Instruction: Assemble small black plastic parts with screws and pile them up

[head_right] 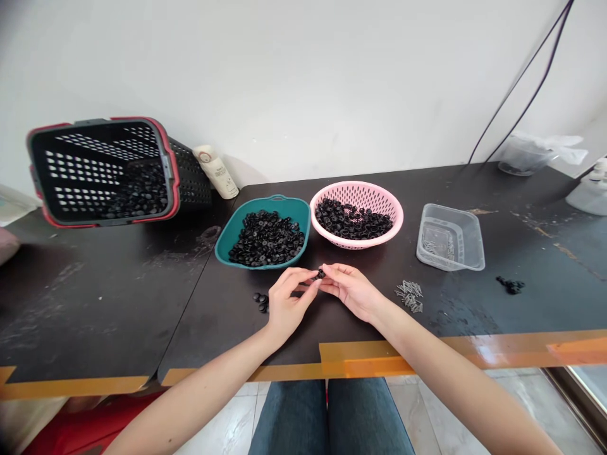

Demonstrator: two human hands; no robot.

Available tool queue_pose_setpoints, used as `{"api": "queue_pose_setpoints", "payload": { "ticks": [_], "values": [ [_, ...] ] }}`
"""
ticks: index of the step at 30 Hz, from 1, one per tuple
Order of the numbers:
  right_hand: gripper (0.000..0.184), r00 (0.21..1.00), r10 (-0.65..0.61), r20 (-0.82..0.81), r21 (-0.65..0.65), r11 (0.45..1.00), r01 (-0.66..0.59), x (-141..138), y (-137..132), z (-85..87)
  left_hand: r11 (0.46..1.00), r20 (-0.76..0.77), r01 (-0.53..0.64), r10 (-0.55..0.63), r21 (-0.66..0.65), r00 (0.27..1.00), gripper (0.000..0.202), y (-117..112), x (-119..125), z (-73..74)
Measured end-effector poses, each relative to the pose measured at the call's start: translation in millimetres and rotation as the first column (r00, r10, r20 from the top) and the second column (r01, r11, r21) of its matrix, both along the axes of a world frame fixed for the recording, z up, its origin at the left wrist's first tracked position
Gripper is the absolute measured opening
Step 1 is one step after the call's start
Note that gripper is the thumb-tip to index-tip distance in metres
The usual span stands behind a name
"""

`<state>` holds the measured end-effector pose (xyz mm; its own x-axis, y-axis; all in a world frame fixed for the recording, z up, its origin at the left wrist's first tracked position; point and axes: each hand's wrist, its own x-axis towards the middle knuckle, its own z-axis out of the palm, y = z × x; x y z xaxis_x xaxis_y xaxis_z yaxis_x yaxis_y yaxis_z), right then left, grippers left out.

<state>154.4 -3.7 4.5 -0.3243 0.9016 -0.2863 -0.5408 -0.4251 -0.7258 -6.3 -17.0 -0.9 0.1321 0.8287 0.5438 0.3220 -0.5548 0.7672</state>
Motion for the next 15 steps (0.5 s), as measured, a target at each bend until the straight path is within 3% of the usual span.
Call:
{"api": "queue_pose_setpoints", "payload": {
  "ticks": [15],
  "values": [
    [0.019, 0.998, -0.045, 0.034, 0.106, 0.994, 0.041, -1.7, -2.6, 5.3, 0.998, 0.061, -0.054, 0.052, 0.039, 0.997, 0.02, -2.0, -1.0, 4.8]
  ]
}}
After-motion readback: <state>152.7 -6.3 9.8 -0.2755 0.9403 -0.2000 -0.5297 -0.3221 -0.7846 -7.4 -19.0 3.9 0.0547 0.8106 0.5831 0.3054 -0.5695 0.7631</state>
